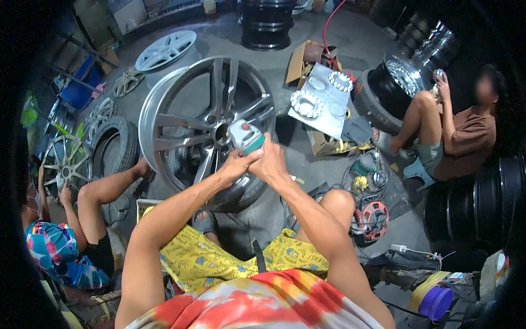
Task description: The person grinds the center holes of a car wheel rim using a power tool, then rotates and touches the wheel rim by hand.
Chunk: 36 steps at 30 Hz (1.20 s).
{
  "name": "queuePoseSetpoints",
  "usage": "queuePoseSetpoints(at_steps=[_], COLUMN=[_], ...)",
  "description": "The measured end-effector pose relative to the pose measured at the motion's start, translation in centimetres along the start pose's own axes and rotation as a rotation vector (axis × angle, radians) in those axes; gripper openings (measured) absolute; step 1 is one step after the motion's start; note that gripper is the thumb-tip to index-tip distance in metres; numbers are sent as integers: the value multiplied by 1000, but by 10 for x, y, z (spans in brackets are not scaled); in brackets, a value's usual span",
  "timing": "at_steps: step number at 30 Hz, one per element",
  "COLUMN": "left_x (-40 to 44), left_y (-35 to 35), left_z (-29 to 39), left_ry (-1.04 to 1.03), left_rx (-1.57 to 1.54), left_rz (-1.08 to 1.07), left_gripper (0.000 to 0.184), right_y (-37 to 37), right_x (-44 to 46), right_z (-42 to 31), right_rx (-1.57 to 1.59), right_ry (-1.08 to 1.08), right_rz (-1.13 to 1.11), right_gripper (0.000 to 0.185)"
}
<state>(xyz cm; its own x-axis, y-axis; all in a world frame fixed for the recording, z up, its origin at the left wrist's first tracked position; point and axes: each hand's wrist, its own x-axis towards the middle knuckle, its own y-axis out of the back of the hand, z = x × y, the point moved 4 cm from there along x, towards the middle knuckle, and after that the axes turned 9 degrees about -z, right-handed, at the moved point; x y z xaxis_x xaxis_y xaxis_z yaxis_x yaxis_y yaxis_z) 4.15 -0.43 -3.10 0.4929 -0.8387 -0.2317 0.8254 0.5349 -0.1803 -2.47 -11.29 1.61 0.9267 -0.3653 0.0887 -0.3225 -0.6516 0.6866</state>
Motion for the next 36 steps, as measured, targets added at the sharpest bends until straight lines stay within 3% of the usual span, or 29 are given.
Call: queuePoseSetpoints(at_steps=[5, 9, 18, 27, 36], left_x=[-14, -14, 6, -4, 10], left_y=[-9, -14, -11, -14, -9], left_z=[10, 20, 11, 1, 11], left_ry=[105, 144, -87, 94, -97], left_rx=[30, -13, -34, 15, 34], left_rz=[78, 28, -61, 12, -13], left_gripper=[65, 88, 82, 79, 73], right_y=[1, 5, 16, 4, 14], right_x=[-8, -10, -10, -20, -7], right_z=[4, 5, -2, 10, 2], right_rx=[108, 76, 130, 121, 97], right_ry=[-120, -129, -22, -141, 29], right_rz=[-88, -41, 46, -51, 73], right_gripper=[68, 65, 67, 73, 69])
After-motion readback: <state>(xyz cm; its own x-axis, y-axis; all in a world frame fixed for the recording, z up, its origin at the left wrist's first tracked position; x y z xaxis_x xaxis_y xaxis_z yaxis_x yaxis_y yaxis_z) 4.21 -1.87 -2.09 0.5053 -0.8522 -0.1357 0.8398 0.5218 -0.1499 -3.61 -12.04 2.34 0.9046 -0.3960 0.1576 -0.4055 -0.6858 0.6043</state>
